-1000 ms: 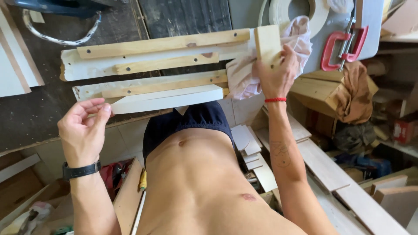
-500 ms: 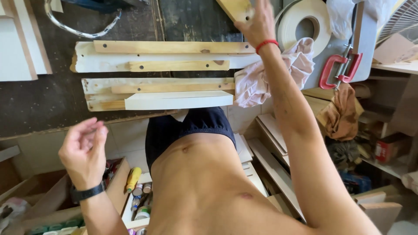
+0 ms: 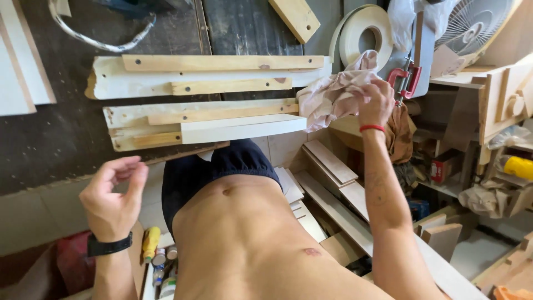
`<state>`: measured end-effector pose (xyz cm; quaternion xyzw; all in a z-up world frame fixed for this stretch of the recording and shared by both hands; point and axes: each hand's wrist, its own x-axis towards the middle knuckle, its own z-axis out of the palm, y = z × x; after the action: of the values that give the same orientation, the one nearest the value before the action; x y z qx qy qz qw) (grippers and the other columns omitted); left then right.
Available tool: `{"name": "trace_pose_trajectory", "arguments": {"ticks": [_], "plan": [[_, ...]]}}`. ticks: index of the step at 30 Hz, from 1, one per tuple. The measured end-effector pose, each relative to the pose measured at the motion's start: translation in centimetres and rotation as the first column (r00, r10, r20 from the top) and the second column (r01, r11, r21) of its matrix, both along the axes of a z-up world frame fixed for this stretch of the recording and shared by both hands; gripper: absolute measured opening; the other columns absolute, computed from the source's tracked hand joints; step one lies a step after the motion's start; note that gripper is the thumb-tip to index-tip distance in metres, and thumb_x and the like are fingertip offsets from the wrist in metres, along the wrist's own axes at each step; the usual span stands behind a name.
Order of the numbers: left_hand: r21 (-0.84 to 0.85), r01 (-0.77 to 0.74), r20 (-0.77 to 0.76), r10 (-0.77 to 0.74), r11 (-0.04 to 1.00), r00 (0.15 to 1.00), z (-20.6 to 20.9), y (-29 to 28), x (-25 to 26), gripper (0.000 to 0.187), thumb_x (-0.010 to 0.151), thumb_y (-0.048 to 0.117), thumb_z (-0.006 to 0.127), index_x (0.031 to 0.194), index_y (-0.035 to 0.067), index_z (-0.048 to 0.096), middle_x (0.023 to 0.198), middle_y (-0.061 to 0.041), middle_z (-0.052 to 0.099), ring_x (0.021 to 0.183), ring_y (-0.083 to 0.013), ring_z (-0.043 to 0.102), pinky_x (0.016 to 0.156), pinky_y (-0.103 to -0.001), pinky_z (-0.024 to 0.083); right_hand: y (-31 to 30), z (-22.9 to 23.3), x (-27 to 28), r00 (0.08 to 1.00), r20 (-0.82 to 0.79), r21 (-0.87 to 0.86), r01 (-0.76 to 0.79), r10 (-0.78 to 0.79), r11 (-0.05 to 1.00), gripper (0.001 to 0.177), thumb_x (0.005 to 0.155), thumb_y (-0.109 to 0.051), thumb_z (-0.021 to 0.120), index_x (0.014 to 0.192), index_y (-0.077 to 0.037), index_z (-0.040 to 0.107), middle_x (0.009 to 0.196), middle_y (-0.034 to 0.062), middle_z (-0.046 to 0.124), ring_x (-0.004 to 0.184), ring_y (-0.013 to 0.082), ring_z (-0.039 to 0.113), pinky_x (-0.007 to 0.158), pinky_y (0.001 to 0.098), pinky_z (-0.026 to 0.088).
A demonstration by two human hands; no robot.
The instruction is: The person applies edge banding to a wooden board by aligning the strip and using a clothes iron to heat-activate the adhesive.
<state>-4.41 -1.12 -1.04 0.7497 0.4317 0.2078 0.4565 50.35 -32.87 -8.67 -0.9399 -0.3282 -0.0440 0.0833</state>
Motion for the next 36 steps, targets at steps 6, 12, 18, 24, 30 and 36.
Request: {"name": "trace_pose_trajectory", "arguments": {"ticks": [6, 12, 18, 24, 30, 36], "plan": [[-0.035, 0.466, 0.185, -0.452, 0.884, 0.872, -0.4, 2.2, 1.4, 0.015, 0.097, 0.024, 0.073, 0.088, 0.013, 0.076, 0.089, -0.001, 0.08, 0.08, -0.0156, 0.074, 0.076, -0.03, 0.055, -9.2, 8.5, -2.9, 0.986, -0.062, 0.158, 0.161, -0.153, 0.974, 0.013, 0.105, -0.012, 0.07, 0.094, -0.01, 0.064, 0.081, 0.0019, 0.059, 0.077, 0.0181, 0.048, 0.072, 0.0411, 0.042], [0.066, 0.856, 0.091, -0.858, 0.512, 0.506, -5.0, 0.4, 3.8, 0.01, 0.095, 0.027, 0.075, 0.094, 0.018, 0.078, 0.086, 0.003, 0.079, 0.071, -0.0169, 0.07, 0.064, -0.035, 0.057, -19.1, 16.8, -11.8, 0.928, -0.157, -0.006, 0.341, -0.338, 0.94, 0.01, 0.12, -0.008, 0.063, 0.111, -0.005, 0.066, 0.093, 0.005, 0.054, 0.086, 0.0186, 0.047, 0.075, 0.0396, 0.039], [0.099, 0.938, -0.088, -0.936, 0.331, 0.34, -4.6, 0.1, 5.5, 0.015, 0.1, 0.04, 0.067, 0.103, 0.026, 0.07, 0.083, 0.003, 0.072, 0.083, -0.0223, 0.074, 0.076, -0.039, 0.06, -43.2, 17.3, -15.5, 0.958, -0.165, -0.199, 0.201, -0.235, 0.959, 0.011, 0.123, -0.003, 0.068, 0.127, -0.004, 0.078, 0.123, 0.0194, 0.07, 0.113, 0.0341, 0.063, 0.099, 0.0453, 0.048], [0.034, 0.941, -0.2, -0.92, 0.336, 0.336, -5.4, -4.1, 5.3, 0.017, 0.101, 0.041, 0.064, 0.108, 0.026, 0.067, 0.085, 0.004, 0.072, 0.084, -0.023, 0.072, 0.078, -0.039, 0.059, -41.8, -13.3, -31.5, 0.985, 0.042, -0.583, 0.162, -0.169, 0.796, 0.014, 0.104, -0.011, 0.073, 0.118, -0.011, 0.077, 0.118, 0.0263, 0.066, 0.104, 0.0495, 0.064, 0.071, 0.0558, 0.054], [-0.054, 0.972, -0.238, -0.949, 0.227, 0.208, -5.9, -11.5, 6.0, 0.021, 0.1, 0.041, 0.063, 0.108, 0.022, 0.067, 0.093, -0.003, 0.073, 0.091, -0.0293, 0.074, 0.079, -0.045, 0.059, -36.2, -20.4, -39.5, 0.654, -0.436, -0.06, 0.664, -0.618, 0.745, 0.034, 0.111, -0.04, 0.063, 0.113, -0.009, 0.077, 0.101, 0.0204, 0.076, 0.103, 0.0463, 0.07, 0.091, 0.0549, 0.055], [-0.169, 0.927, -0.167, -0.937, 0.335, 0.308, -3.9, -18.2, 12.5, 0.029, 0.101, 0.042, 0.064, 0.122, 0.023, 0.061, 0.105, -0.002, 0.073, 0.101, -0.0303, 0.075, 0.083, -0.045, 0.061, -26.1, -15.6, -29.9, 0.703, -0.656, 0.19, 0.506, -0.275, 0.841, 0.031, 0.104, -0.041, 0.077, 0.084, -0.019, 0.068, 0.069, 0.0042, 0.053, 0.073, 0.0199, 0.057, 0.069, 0.0374, 0.047]]}}
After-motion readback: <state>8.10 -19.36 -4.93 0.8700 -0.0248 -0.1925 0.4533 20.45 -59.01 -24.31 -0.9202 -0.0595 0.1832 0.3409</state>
